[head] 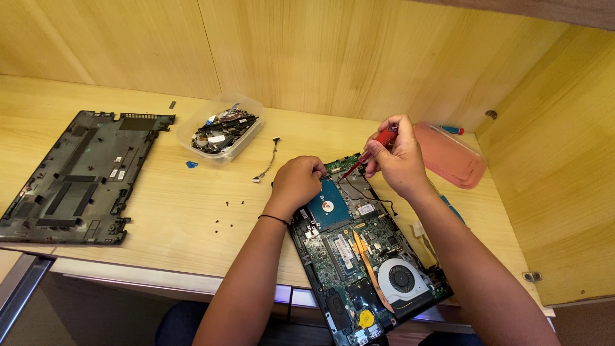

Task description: Disassembling a laptop by removing the back cover, unscrewing internal components, and removing the hard drive.

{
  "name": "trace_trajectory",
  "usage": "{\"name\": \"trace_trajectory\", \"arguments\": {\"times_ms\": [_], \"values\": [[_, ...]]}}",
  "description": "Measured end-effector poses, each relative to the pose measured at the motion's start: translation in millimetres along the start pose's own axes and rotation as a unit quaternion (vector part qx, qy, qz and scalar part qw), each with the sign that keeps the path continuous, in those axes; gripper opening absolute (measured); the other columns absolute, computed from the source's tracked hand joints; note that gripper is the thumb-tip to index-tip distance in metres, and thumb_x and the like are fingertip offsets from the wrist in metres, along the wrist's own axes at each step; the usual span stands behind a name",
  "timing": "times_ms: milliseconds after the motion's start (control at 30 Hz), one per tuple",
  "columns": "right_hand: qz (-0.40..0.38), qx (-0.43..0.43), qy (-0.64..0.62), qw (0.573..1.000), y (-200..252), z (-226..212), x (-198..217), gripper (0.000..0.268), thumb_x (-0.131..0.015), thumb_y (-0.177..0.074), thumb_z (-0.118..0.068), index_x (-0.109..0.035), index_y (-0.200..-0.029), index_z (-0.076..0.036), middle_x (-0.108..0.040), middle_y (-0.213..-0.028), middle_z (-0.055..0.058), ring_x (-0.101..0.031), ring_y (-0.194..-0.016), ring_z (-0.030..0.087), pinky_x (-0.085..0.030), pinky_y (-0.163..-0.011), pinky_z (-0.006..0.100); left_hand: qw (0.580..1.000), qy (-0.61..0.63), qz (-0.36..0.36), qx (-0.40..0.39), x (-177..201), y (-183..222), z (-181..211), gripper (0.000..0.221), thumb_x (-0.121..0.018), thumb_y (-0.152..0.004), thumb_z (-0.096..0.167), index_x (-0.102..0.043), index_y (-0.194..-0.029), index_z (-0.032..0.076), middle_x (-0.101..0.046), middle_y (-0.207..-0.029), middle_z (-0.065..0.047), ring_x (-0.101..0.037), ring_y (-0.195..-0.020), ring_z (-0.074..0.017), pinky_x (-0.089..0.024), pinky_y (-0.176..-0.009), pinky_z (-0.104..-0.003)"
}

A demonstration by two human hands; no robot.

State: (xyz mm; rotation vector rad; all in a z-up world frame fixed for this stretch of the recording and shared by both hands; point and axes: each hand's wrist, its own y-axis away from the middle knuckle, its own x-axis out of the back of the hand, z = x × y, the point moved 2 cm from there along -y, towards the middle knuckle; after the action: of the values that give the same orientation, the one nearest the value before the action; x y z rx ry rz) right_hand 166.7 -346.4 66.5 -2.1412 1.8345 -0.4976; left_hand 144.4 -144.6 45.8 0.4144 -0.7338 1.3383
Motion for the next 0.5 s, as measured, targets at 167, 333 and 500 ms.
{"name": "trace_trajectory", "arguments": {"times_ms": [167,333,500], "values": [[0.004,-0.009,-0.012,1.000,-2,2,0,0.026,-0.051,-0.095,0.002,-0.032,-0.111,-0.005,-0.055,-0.081,0.014,-0.060,-0.044,0.018,-0.059,-0.040,0.029,1.000,-0.007,-0.001,-0.001,-1,-1,-1,0.015,-0.057,-0.083,0.006,-0.071,-0.085,0.005,-0.068,-0.084,-0.021,-0.065,-0.092,-0.0431,-0.052,-0.078,-0.048],[-0.005,-0.009,0.001,1.000,1,-1,-2,0.025,-0.051,-0.095,0.001,-0.032,-0.111,-0.005,-0.055,-0.081,0.014,-0.060,-0.045,0.018,-0.059,-0.041,0.029,1.000,0.001,0.002,0.011,-5,0,-4,0.015,-0.057,-0.083,0.008,-0.072,-0.085,0.006,-0.068,-0.084,-0.021,-0.065,-0.092,-0.0435,-0.052,-0.078,-0.048],[-0.034,0.020,0.070,0.997,-4,-14,-9,0.029,-0.059,-0.090,0.003,-0.037,-0.107,-0.002,-0.058,-0.079,0.016,-0.061,-0.045,0.019,-0.057,-0.038,0.030,1.000,0.003,0.005,0.026,-4,-3,-5,0.017,-0.054,-0.083,0.009,-0.071,-0.085,0.006,-0.068,-0.084,-0.022,-0.064,-0.093,-0.0439,-0.052,-0.078,-0.049]]}}
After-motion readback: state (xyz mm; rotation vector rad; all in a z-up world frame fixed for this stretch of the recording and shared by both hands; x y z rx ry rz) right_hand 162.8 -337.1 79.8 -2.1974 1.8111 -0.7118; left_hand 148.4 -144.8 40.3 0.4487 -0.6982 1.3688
